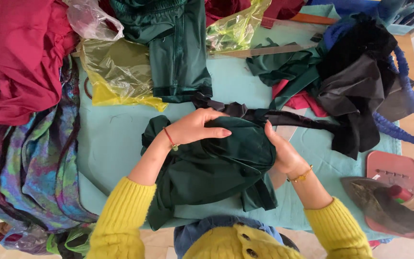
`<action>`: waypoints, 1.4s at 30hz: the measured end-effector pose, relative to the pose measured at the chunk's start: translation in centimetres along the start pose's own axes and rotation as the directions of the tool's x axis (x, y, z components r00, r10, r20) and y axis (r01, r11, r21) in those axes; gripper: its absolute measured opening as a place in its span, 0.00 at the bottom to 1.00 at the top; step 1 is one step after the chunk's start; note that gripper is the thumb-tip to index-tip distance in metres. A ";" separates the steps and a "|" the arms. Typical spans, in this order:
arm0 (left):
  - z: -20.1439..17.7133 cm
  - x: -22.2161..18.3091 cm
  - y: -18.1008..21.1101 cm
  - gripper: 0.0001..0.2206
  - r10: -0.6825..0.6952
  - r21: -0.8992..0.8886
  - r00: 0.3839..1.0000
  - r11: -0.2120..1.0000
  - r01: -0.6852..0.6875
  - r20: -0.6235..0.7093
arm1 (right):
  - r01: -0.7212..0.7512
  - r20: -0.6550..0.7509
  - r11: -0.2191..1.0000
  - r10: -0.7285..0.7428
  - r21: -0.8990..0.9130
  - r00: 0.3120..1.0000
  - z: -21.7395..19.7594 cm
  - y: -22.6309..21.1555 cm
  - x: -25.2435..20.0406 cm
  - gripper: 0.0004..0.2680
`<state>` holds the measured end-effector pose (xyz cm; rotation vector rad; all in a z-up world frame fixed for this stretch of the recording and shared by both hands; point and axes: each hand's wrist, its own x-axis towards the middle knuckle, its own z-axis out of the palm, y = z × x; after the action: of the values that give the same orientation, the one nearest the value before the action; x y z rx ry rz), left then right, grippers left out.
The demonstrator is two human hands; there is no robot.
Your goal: Ironing and pressing seams of various fabric pieces on a work table
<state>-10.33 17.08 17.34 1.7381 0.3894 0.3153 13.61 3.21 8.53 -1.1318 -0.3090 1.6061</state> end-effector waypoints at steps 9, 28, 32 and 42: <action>-0.4 0.2 -3.1 0.07 -0.062 -0.315 0.998 0.947 0.066 0.024 | 0.131 0.174 0.991 -0.127 -0.011 0.977 -5.8 2.5 3.8 0.16; 0.4 1.8 -5.5 0.17 0.351 0.928 0.909 0.361 0.089 -0.224 | 0.499 0.155 0.554 -0.552 -0.666 0.820 -2.4 -1.5 0.4 0.05; -1.5 1.1 -7.6 0.18 0.530 0.975 0.818 0.124 0.186 -0.223 | 0.447 0.216 0.079 -0.793 -0.891 0.569 -0.4 -3.3 -2.1 0.14; -1.1 -1.7 -2.8 0.09 -0.090 0.312 0.906 0.921 0.234 -0.414 | 0.512 0.096 0.416 -0.699 -0.752 0.709 -3.4 -3.1 -0.5 0.09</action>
<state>-12.60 17.81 14.83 1.9780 0.9318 0.4967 18.16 2.72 9.20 -1.5494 -1.1700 0.6185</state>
